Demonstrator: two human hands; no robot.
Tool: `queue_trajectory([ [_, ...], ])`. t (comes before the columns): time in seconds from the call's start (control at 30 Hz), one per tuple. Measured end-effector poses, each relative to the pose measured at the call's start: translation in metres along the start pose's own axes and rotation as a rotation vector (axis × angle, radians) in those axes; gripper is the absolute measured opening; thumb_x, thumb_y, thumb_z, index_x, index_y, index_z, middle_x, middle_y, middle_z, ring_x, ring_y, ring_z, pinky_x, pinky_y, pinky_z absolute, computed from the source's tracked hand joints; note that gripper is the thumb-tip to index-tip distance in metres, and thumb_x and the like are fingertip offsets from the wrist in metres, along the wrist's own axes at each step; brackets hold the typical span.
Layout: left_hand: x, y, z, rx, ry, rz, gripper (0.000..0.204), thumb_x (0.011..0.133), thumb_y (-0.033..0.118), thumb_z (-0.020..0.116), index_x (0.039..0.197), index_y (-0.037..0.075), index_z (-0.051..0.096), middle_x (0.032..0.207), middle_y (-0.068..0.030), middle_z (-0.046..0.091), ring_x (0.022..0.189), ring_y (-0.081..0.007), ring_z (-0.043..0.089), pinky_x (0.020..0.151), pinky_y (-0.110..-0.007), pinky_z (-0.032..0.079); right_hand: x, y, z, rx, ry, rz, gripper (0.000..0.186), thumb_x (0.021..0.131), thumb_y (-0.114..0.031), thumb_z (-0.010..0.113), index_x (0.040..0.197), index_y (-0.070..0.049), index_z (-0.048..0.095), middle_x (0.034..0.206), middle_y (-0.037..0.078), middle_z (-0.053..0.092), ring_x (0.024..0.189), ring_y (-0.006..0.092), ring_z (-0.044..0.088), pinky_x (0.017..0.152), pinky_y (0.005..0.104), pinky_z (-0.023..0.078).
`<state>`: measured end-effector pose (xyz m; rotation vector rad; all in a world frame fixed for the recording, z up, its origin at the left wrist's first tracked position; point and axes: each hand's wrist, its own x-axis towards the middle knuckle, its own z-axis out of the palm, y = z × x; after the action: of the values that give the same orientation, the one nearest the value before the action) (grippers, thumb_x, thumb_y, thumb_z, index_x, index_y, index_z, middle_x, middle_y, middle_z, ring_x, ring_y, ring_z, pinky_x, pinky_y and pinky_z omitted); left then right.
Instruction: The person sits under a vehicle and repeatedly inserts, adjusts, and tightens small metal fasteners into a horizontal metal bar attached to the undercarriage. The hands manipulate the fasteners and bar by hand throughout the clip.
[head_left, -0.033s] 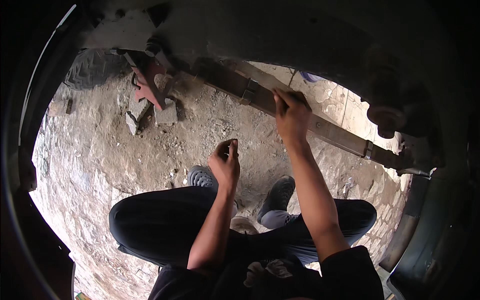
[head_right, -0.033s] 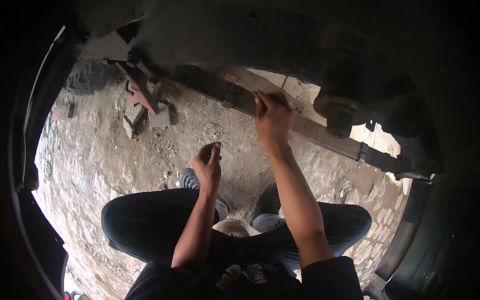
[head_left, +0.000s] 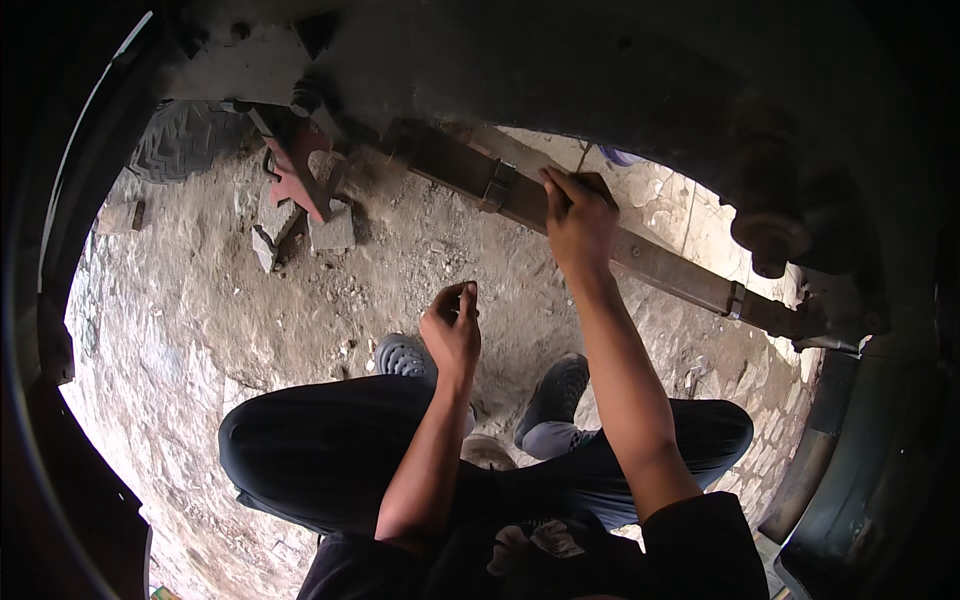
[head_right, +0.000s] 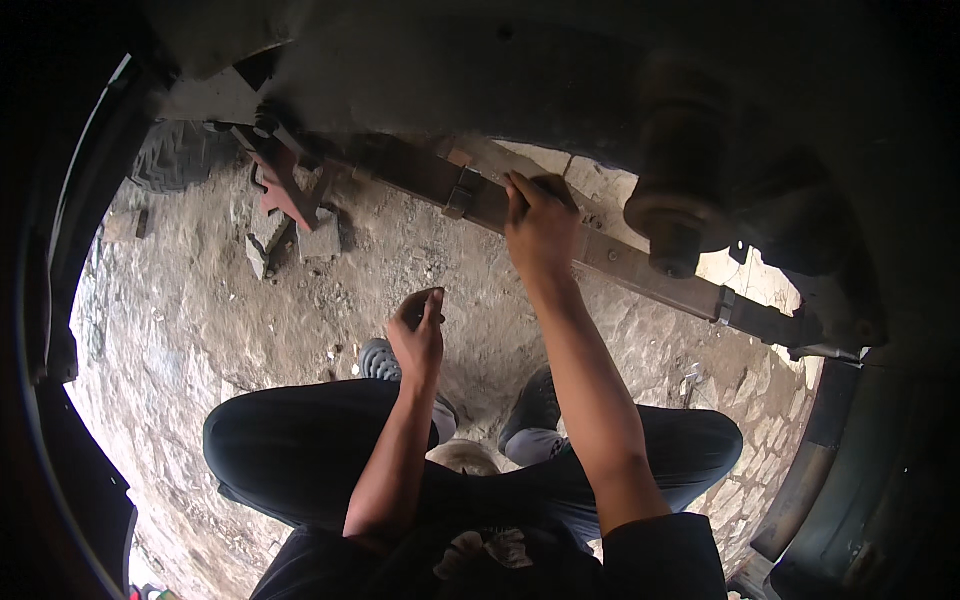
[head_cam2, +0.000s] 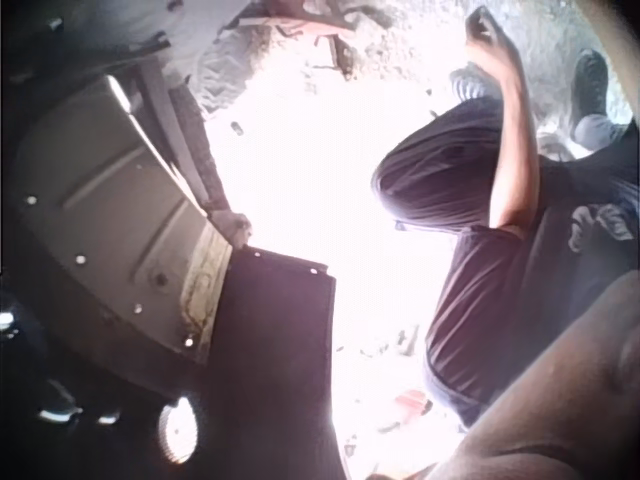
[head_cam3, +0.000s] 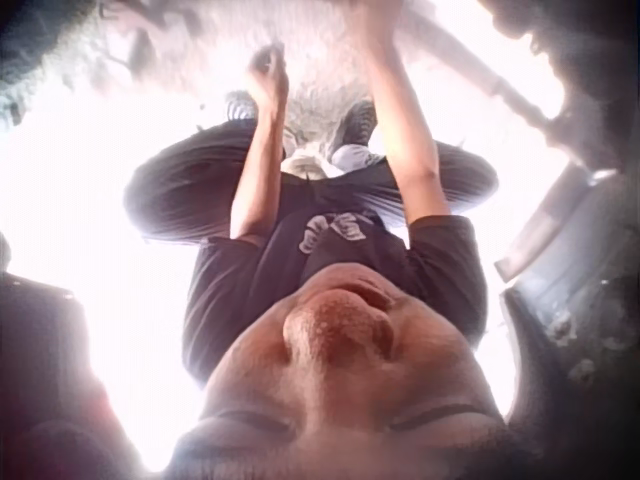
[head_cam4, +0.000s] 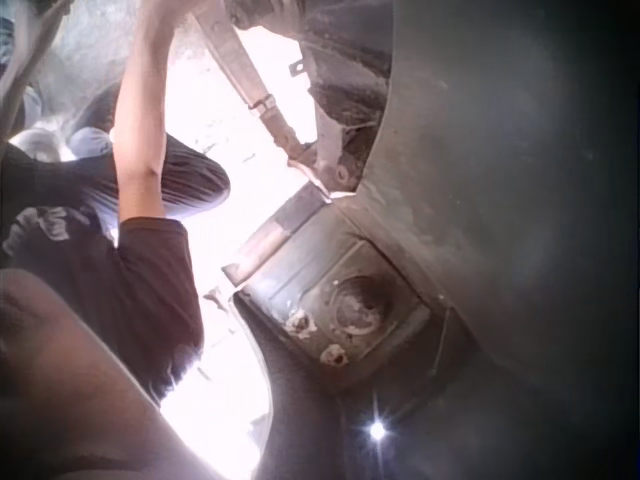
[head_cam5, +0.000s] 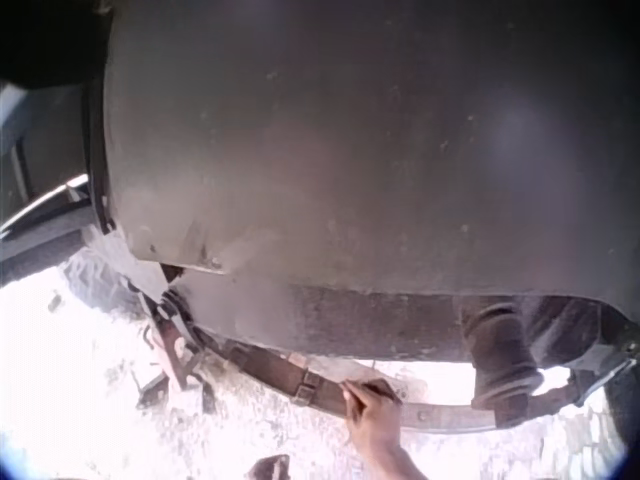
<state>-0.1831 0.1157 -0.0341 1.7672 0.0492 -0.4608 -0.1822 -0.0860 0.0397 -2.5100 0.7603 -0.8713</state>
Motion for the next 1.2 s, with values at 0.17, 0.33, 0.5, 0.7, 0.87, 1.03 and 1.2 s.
queue_trajectory([
  [0.17,-0.001,0.005,0.01,-0.04,-0.071,-0.055,0.029,0.095,0.025,0.07,0.103,-0.004,0.074,0.082,-0.0082,0.073,0.071,-0.0121,0.064,0.068,-0.027,0.051,-0.021,-0.005,0.025,-0.072,-0.191,-0.061,0.018,0.086,0.0,0.07,0.103,-0.005,0.075,0.083,0.011,0.064,0.074,0.0242,0.066,0.068,0.036,0.053],
  [0.33,0.001,0.009,0.01,-0.075,-0.099,-0.06,0.031,0.095,0.026,0.07,0.102,-0.004,0.074,0.08,-0.0078,0.072,0.072,-0.0119,0.063,0.068,-0.027,0.049,-0.095,-0.004,-0.006,0.143,-0.433,0.077,0.015,0.087,-0.004,0.068,0.098,-0.008,0.076,0.092,0.016,0.068,0.087,0.0329,0.068,0.076,0.0411,0.055],
  [0.5,-0.001,-0.006,0.002,-0.08,-0.071,-0.087,0.031,0.096,0.027,0.069,0.101,-0.002,0.075,0.078,-0.0069,0.07,0.071,-0.0125,0.061,0.068,-0.027,0.046,-0.047,-0.008,-0.012,0.009,-0.08,-0.025,0.017,0.09,-0.01,0.068,0.105,-0.01,0.077,0.095,0.013,0.072,0.085,0.03,0.069,0.078,0.0386,0.054],
  [0.7,-0.008,0.011,0.015,-0.216,-0.146,-0.161,0.042,0.102,0.036,0.06,0.093,-0.002,0.075,0.07,-0.0029,0.061,0.065,-0.0098,0.05,0.061,-0.028,0.038,0.004,0.003,0.034,-0.09,-0.042,-0.025,0.016,0.089,-0.002,0.064,0.099,-0.007,0.076,0.085,0.016,0.068,0.079,0.0302,0.067,0.073,0.039,0.054],
  [0.87,-0.005,0.007,0.018,-0.192,-0.158,-0.09,0.049,0.104,0.04,0.055,0.088,-0.002,0.075,0.068,-0.0011,0.058,0.061,-0.0091,0.045,0.057,-0.028,0.034,-0.084,-0.004,0.008,0.009,-0.481,0.07,0.018,0.088,-0.004,0.065,0.102,-0.007,0.076,0.085,0.014,0.066,0.081,0.0313,0.067,0.074,0.04,0.055],
  [1.03,-0.004,0.0,0.004,-0.157,-0.121,-0.172,0.052,0.104,0.044,0.053,0.089,-0.002,0.075,0.065,-0.0035,0.058,0.06,-0.0108,0.047,0.057,-0.03,0.036,-0.078,0.005,-0.006,-0.031,-0.114,0.032,0.019,0.089,-0.01,0.069,0.106,-0.008,0.075,0.09,0.015,0.07,0.085,0.0329,0.068,0.075,0.0422,0.055],
  [1.2,0.003,-0.01,0.005,-0.268,-0.085,-0.172,0.051,0.104,0.043,0.054,0.088,-0.001,0.075,0.066,-0.003,0.059,0.061,-0.0102,0.046,0.057,-0.029,0.035,0.004,-0.003,0.012,-0.089,-0.052,0.002,0.015,0.088,-0.009,0.069,0.1,-0.008,0.076,0.086,0.017,0.069,0.08,0.034,0.067,0.073,0.0419,0.054],
])
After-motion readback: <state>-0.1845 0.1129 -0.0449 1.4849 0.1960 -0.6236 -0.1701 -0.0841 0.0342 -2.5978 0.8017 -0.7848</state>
